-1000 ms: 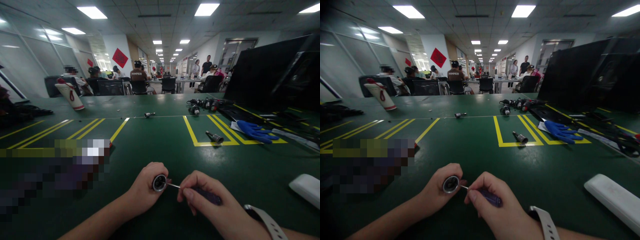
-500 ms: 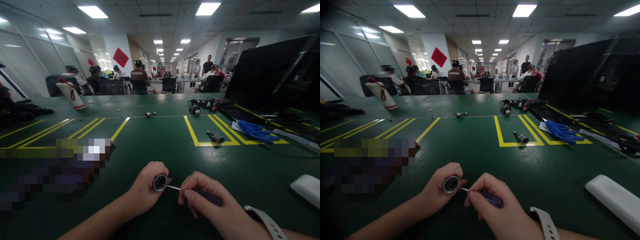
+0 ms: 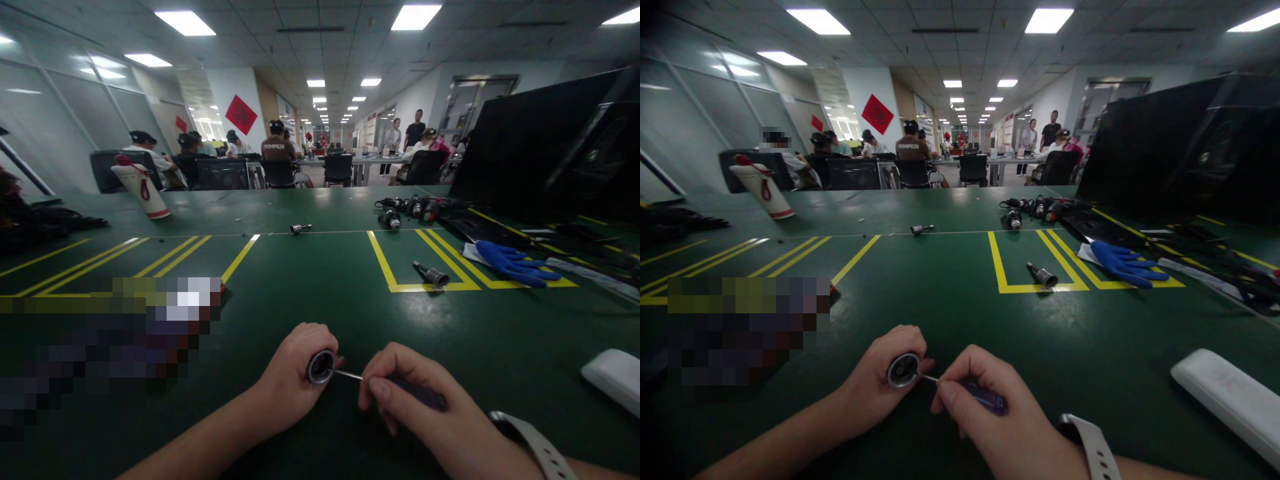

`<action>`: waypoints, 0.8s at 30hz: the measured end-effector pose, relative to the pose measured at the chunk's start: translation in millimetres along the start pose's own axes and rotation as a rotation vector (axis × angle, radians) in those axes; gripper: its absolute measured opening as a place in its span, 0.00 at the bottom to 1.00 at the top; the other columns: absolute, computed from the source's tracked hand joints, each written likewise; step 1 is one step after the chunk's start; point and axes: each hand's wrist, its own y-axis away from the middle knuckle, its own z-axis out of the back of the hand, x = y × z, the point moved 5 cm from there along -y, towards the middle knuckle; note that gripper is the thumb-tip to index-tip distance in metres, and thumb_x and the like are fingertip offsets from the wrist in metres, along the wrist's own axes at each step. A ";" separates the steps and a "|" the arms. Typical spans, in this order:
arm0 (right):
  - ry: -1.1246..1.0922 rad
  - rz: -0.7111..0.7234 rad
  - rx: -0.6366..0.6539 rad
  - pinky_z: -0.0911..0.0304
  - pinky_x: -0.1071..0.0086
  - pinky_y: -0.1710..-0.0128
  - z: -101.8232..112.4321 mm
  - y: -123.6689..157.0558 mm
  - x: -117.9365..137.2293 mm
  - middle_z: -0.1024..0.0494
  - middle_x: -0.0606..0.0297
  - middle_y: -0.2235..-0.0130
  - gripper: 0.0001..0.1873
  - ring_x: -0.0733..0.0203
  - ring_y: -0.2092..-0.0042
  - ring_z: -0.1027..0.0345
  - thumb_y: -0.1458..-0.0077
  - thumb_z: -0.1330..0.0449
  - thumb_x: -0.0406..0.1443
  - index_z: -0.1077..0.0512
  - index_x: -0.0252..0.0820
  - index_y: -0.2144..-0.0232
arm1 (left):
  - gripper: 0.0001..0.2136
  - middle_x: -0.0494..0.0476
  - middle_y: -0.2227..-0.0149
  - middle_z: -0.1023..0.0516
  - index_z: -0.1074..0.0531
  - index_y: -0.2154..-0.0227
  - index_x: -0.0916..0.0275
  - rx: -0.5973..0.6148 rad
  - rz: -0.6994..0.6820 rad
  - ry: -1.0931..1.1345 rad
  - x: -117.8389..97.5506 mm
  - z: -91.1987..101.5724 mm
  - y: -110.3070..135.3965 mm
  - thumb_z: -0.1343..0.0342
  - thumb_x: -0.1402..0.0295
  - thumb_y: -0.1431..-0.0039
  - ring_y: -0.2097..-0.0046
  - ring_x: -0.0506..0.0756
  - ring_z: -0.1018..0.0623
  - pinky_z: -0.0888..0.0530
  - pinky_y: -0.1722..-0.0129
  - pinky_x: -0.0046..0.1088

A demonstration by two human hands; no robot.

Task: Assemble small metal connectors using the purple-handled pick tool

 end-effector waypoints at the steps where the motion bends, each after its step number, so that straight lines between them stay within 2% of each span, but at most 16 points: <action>1: -0.057 -0.013 0.004 0.44 0.74 0.74 -0.4 -0.9 -2.0 0.29 0.65 0.71 0.12 0.69 0.74 0.40 0.45 0.45 0.42 0.32 0.38 0.71 | 0.07 0.49 0.76 0.33 0.40 0.77 0.61 -0.004 0.006 0.007 0.7 0.1 0.4 0.49 0.73 0.45 0.71 0.50 0.33 0.37 0.69 0.27; 4: -0.183 -0.020 -0.004 0.44 0.74 0.74 -0.8 -3.0 -5.6 0.27 0.65 0.70 0.11 0.70 0.74 0.40 0.45 0.44 0.41 0.33 0.37 0.71 | 0.08 0.48 0.76 0.34 0.40 0.77 0.61 -0.018 0.032 0.023 3.5 0.1 1.0 0.49 0.72 0.45 0.72 0.50 0.33 0.37 0.69 0.27; 7: -0.214 -0.028 -0.022 0.44 0.74 0.73 -0.2 -3.6 -6.3 0.27 0.64 0.69 0.12 0.69 0.74 0.40 0.45 0.45 0.41 0.32 0.37 0.71 | 0.09 0.48 0.76 0.35 0.41 0.78 0.61 -0.029 0.052 0.026 5.3 0.2 0.5 0.49 0.72 0.45 0.72 0.50 0.33 0.38 0.70 0.27; 16: 0.023 -0.012 -0.033 0.43 0.73 0.73 4.0 1.3 0.4 0.30 0.65 0.72 0.15 0.68 0.73 0.40 0.45 0.46 0.45 0.31 0.38 0.71 | 0.07 0.50 0.75 0.32 0.40 0.77 0.61 0.018 0.029 0.012 0.8 -0.7 -0.6 0.49 0.72 0.46 0.71 0.50 0.32 0.37 0.70 0.27; 20: 0.165 0.103 -0.072 0.44 0.72 0.74 5.6 5.2 6.1 0.32 0.65 0.73 0.14 0.66 0.73 0.40 0.43 0.48 0.43 0.31 0.39 0.71 | 0.05 0.50 0.74 0.31 0.39 0.75 0.61 0.014 0.072 0.028 3.2 -0.1 0.1 0.48 0.73 0.48 0.70 0.51 0.31 0.37 0.71 0.26; 24: 0.273 0.267 -0.076 0.41 0.71 0.70 2.2 8.3 11.4 0.30 0.64 0.71 0.09 0.64 0.70 0.37 0.43 0.49 0.37 0.32 0.40 0.70 | 0.04 0.50 0.74 0.31 0.38 0.75 0.61 0.017 0.046 0.043 2.5 -0.1 0.6 0.48 0.74 0.49 0.70 0.51 0.31 0.36 0.71 0.26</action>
